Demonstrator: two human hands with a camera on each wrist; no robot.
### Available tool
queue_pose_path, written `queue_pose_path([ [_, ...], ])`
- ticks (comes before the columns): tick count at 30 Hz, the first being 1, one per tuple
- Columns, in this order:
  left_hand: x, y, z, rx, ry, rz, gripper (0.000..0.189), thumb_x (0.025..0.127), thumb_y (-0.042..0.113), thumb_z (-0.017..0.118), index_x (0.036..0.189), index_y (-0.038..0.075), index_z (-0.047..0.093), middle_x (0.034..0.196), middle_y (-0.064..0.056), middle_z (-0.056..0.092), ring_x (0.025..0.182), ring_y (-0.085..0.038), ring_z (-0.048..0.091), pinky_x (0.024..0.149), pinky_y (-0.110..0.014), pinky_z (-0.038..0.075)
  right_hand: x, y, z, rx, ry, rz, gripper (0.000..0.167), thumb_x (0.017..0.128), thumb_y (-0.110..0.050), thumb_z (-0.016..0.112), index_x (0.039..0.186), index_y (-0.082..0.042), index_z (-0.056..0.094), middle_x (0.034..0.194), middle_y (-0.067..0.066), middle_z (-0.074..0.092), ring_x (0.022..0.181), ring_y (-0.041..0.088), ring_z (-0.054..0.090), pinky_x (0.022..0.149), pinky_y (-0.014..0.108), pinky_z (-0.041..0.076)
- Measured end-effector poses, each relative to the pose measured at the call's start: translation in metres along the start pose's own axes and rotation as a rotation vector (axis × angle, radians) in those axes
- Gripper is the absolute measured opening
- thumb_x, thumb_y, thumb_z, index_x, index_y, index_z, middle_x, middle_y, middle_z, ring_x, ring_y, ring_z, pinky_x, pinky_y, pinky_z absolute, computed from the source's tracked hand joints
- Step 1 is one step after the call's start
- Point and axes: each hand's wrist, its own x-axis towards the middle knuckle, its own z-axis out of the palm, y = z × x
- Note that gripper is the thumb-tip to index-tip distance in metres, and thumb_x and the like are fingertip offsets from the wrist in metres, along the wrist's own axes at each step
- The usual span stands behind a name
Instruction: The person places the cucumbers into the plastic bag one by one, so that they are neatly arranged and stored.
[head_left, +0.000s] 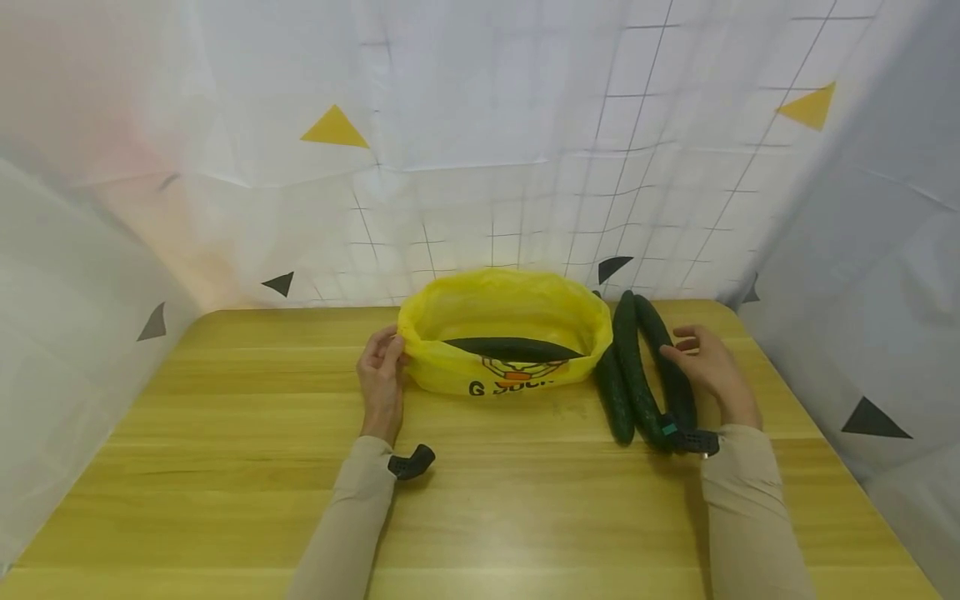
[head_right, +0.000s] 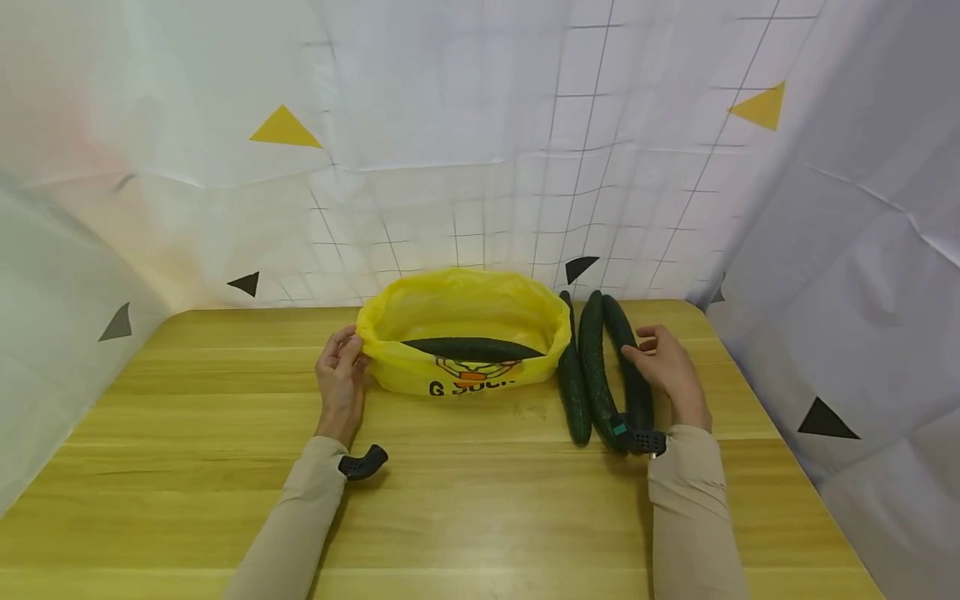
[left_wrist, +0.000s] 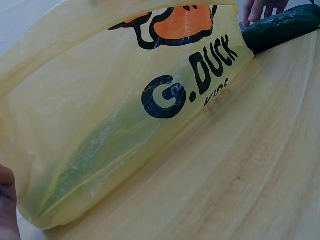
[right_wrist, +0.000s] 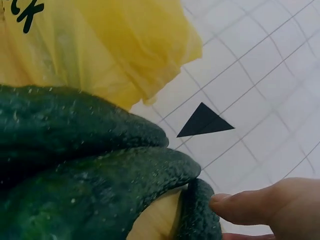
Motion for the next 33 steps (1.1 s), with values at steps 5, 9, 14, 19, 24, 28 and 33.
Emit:
queue_pose_path([
  [5, -0.001, 0.001, 0.0, 0.012, 0.003, -0.007, 0.038, 0.085, 0.024, 0.072, 0.112, 0.0, 0.061, 0.085, 0.002, 0.062, 0.073, -0.013, 0.052, 0.069, -0.022, 0.047, 0.003, 0.004, 0.004, -0.025, -0.024, 0.046, 0.067, 0.098, -0.039, 0.045, 0.14, 0.01, 0.027, 0.133, 0.039, 0.039, 0.119, 0.052, 0.041, 0.096, 0.059, 0.039],
  [9, -0.001, 0.002, 0.002, 0.015, 0.007, -0.01, 0.037, 0.085, 0.024, 0.072, 0.112, 0.001, 0.061, 0.084, 0.002, 0.061, 0.072, -0.013, 0.052, 0.068, -0.021, 0.047, 0.006, 0.005, 0.006, -0.061, -0.039, 0.087, 0.071, 0.098, -0.043, 0.044, 0.14, 0.011, 0.028, 0.133, 0.039, 0.039, 0.118, 0.052, 0.043, 0.095, 0.058, 0.04],
  [14, -0.001, 0.002, 0.002, 0.03, 0.014, -0.01, 0.037, 0.084, 0.025, 0.072, 0.111, 0.001, 0.061, 0.085, 0.002, 0.062, 0.071, -0.013, 0.051, 0.067, -0.021, 0.047, 0.008, 0.006, 0.008, -0.09, -0.045, 0.106, 0.074, 0.097, -0.046, 0.043, 0.139, 0.013, 0.028, 0.133, 0.04, 0.039, 0.117, 0.052, 0.044, 0.094, 0.057, 0.041],
  [19, -0.001, 0.002, 0.002, 0.046, 0.014, -0.008, 0.039, 0.084, 0.026, 0.072, 0.112, 0.001, 0.061, 0.086, 0.002, 0.062, 0.072, -0.013, 0.051, 0.068, -0.023, 0.046, 0.01, 0.007, 0.01, -0.123, -0.049, 0.122, 0.077, 0.096, -0.048, 0.044, 0.137, 0.016, 0.029, 0.132, 0.041, 0.04, 0.116, 0.052, 0.045, 0.093, 0.056, 0.043],
  [24, -0.002, 0.002, 0.002, 0.056, 0.018, -0.006, 0.037, 0.084, 0.026, 0.072, 0.111, 0.002, 0.061, 0.085, 0.002, 0.062, 0.072, -0.013, 0.051, 0.068, -0.023, 0.047, 0.011, 0.009, 0.012, -0.136, -0.035, 0.118, 0.076, 0.095, -0.048, 0.046, 0.136, 0.015, 0.033, 0.13, 0.039, 0.044, 0.113, 0.05, 0.049, 0.09, 0.054, 0.045],
  [28, -0.001, 0.001, 0.001, 0.052, 0.012, -0.003, 0.035, 0.085, 0.024, 0.071, 0.111, 0.002, 0.061, 0.084, 0.002, 0.062, 0.072, -0.014, 0.05, 0.068, -0.023, 0.046, 0.011, 0.011, 0.013, -0.133, -0.016, 0.113, 0.073, 0.094, -0.045, 0.048, 0.135, 0.014, 0.035, 0.128, 0.038, 0.046, 0.111, 0.049, 0.051, 0.088, 0.052, 0.047],
  [33, -0.001, 0.001, 0.001, 0.056, 0.013, -0.007, 0.035, 0.086, 0.024, 0.07, 0.112, 0.002, 0.061, 0.085, 0.002, 0.061, 0.072, -0.013, 0.05, 0.068, -0.022, 0.046, 0.011, 0.01, 0.013, -0.129, 0.013, 0.111, 0.071, 0.094, -0.043, 0.049, 0.133, 0.014, 0.038, 0.126, 0.038, 0.048, 0.108, 0.049, 0.053, 0.085, 0.051, 0.049],
])
